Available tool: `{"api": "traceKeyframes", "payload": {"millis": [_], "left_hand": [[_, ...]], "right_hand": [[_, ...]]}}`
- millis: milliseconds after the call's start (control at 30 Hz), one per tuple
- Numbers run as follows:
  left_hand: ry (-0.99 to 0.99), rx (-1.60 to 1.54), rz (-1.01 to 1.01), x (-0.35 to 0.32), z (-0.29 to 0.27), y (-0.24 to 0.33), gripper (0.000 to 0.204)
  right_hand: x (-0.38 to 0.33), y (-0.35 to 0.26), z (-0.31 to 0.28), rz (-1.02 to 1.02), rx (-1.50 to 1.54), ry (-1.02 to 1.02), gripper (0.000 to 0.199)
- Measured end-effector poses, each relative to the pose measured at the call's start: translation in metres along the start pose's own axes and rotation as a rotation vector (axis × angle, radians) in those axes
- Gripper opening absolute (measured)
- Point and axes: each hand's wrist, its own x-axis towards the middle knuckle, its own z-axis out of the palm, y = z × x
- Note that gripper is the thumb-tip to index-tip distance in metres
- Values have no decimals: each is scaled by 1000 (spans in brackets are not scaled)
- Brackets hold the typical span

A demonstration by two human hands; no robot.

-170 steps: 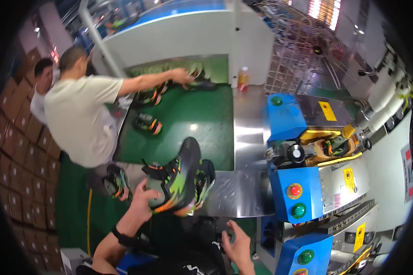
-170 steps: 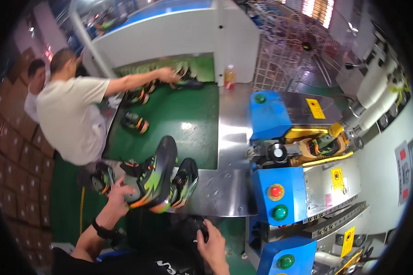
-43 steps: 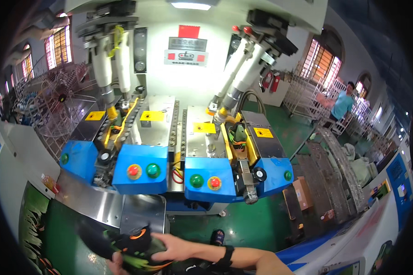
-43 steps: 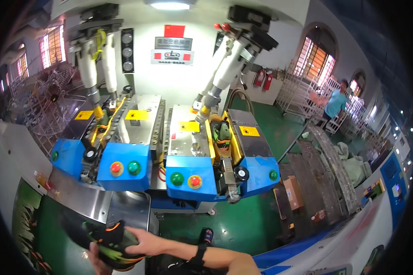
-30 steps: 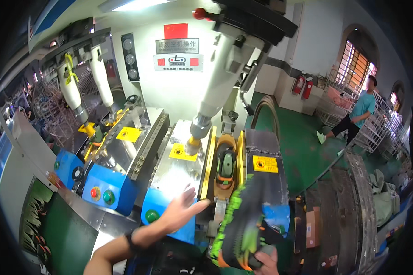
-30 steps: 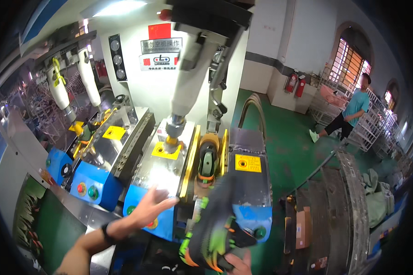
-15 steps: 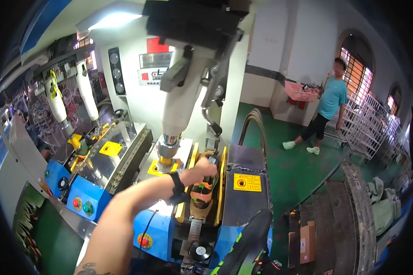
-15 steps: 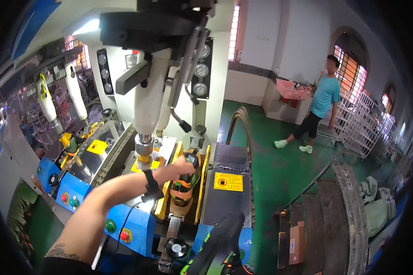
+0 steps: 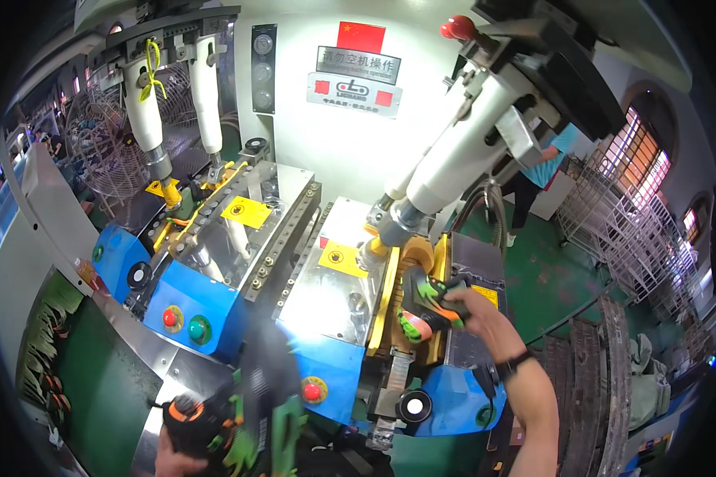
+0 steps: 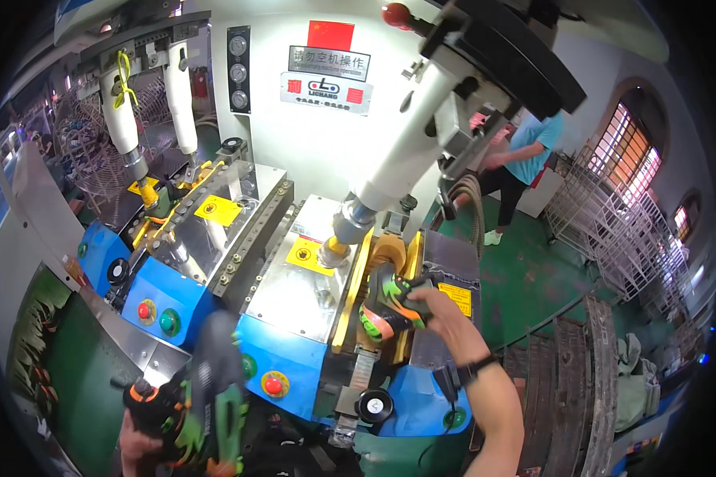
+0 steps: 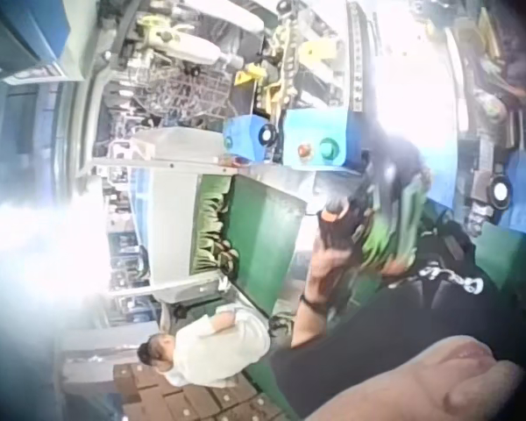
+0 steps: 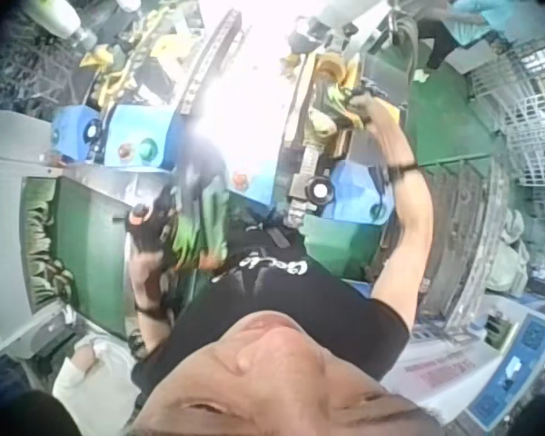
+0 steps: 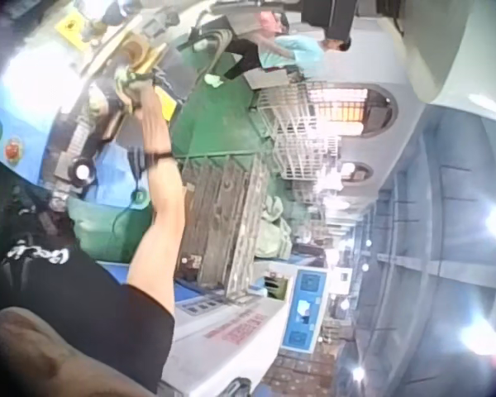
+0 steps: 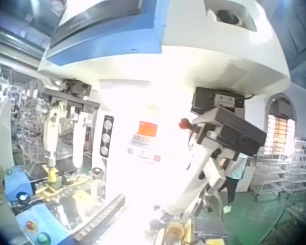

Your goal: Operating an industrial shoe lasting or pressing machine to shape shoes in a manufacturing facility.

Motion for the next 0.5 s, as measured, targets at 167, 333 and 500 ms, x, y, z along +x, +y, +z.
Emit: {"api": "traceKeyframes", "payload": {"millis": [167, 333, 500], "left_hand": [[438, -100, -139, -61, -63, -48, 68], [592, -73, -194, -75, -85, -86, 58], [628, 38, -262, -89, -82, -98, 49]], "right_hand": [[78, 38, 56, -432, -945, 579, 44], [90, 60, 55, -548, -866, 638, 44], [97, 54, 52, -648, -847, 590, 60]]}}
